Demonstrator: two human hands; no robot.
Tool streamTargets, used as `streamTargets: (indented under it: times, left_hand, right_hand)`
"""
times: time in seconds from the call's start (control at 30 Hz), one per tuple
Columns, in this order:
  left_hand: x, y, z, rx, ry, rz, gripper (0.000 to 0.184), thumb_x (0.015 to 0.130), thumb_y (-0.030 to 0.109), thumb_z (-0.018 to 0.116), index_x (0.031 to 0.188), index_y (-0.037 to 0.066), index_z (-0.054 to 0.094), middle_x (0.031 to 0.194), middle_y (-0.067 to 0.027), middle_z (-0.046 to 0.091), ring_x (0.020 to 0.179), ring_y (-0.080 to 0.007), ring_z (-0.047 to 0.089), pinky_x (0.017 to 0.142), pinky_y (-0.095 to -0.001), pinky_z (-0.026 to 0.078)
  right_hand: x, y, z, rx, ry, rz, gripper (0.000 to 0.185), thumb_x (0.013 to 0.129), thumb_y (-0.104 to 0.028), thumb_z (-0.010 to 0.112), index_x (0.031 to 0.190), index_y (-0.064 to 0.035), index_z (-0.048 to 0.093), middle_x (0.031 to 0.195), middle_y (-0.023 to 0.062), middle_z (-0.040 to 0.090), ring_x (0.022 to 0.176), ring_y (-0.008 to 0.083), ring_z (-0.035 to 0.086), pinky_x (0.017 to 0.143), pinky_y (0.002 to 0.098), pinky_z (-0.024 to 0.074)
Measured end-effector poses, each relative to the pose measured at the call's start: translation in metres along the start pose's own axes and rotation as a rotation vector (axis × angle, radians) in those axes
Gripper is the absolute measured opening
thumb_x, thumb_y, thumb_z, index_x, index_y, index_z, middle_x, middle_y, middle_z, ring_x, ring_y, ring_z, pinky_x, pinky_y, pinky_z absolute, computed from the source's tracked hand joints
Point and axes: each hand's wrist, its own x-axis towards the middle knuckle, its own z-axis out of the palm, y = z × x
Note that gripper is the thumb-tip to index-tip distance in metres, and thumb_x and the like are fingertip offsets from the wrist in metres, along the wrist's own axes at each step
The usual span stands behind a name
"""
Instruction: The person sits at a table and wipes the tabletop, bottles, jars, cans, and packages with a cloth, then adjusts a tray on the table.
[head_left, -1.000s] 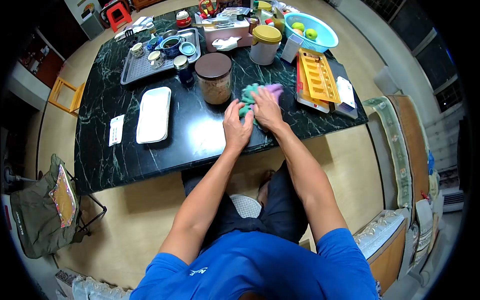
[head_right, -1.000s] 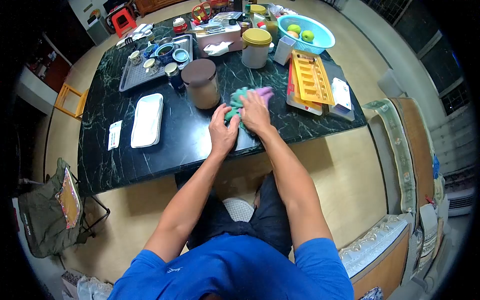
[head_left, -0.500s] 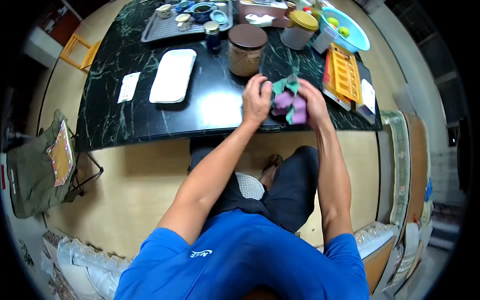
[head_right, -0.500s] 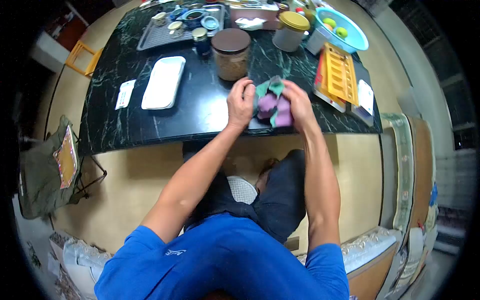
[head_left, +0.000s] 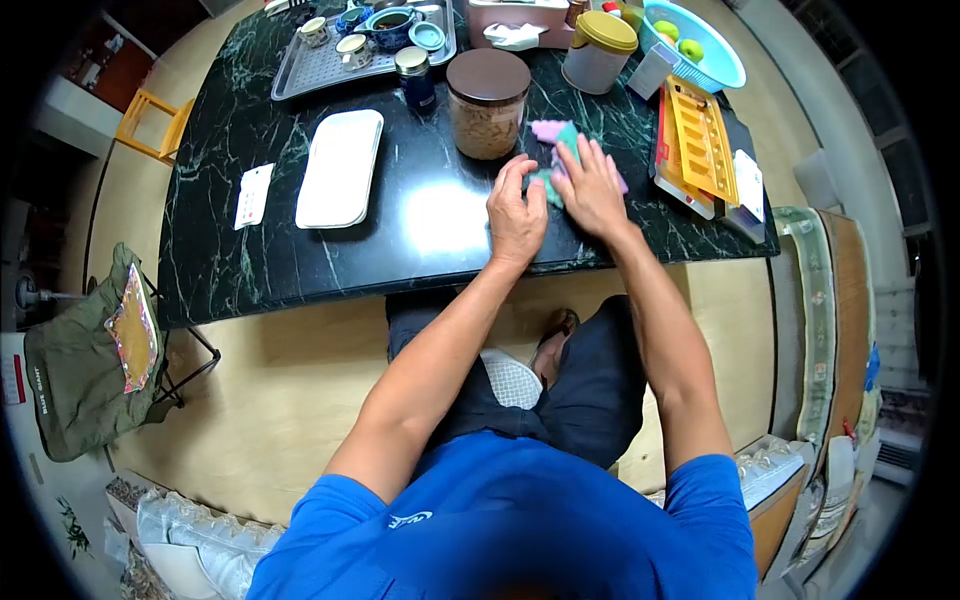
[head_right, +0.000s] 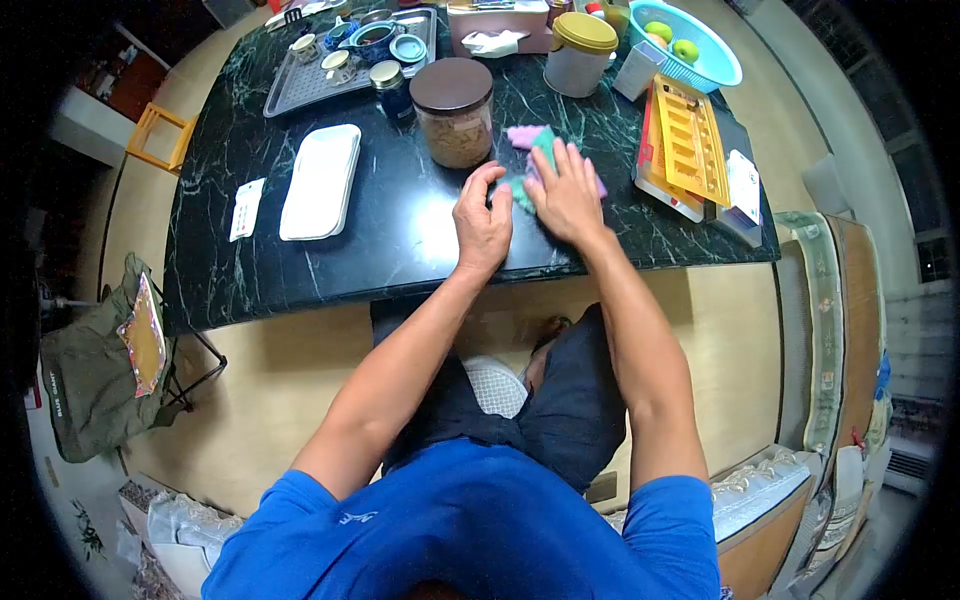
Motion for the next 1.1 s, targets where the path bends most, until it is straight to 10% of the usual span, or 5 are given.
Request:
streamTargets:
  times: [0.33, 0.53, 0.73, 1.1]
  left_hand:
    - [0.005, 0.004, -0.004, -0.06, -0.004, -0.027, 0.016, 0.089, 0.011, 0.066, 0.097, -0.002, 0.067, 0.107, -0.0183, 0.07, 0.099, -0.0316, 0.067, 0.091, -0.0382, 0.051]
    - [0.005, -0.01, -0.017, -0.243, 0.053, -0.247, 0.016, 0.092, 0.015, 0.071, 0.092, -0.001, 0.069, 0.086, -0.0034, 0.066, 0.078, -0.01, 0.059, 0.072, -0.0262, 0.049]
    - [0.048, -0.027, -0.058, 0.032, 0.118, -0.181, 0.077, 0.079, 0.033, 0.084, 0.135, -0.004, 0.048, 0.124, -0.0213, 0.057, 0.107, -0.0296, 0.059, 0.094, -0.0393, 0.052]
    - [0.108, -0.037, 0.007, 0.212, -0.002, -0.05, 0.11, 0.06, 0.042, 0.093, 0.141, -0.002, 0.033, 0.134, -0.0282, 0.054, 0.124, -0.0424, 0.055, 0.103, -0.0482, 0.044]
  right_hand:
    - [0.023, -0.023, 0.015, 0.014, 0.154, -0.059, 0.043, 0.097, -0.029, 0.058, 0.137, -0.0131, 0.058, 0.148, 0.0184, 0.048, 0.141, 0.0391, 0.039, 0.116, 0.0544, 0.0298]
    - [-0.054, -0.031, -0.017, 0.134, 0.161, -0.075, 0.04, 0.098, -0.027, 0.057, 0.135, -0.012, 0.06, 0.146, 0.0178, 0.051, 0.14, 0.0376, 0.043, 0.117, 0.0536, 0.0293]
    - [-0.076, -0.02, -0.022, -0.097, 0.247, 0.182, 0.05, 0.096, -0.032, 0.058, 0.14, -0.009, 0.054, 0.147, 0.0214, 0.047, 0.141, 0.0406, 0.038, 0.117, 0.0565, 0.0265]
    - [-0.079, -0.018, -0.017, -0.081, 0.294, 0.183, 0.051, 0.093, -0.032, 0.06, 0.139, -0.0097, 0.055, 0.148, 0.0211, 0.045, 0.14, 0.0397, 0.038, 0.117, 0.0562, 0.0249]
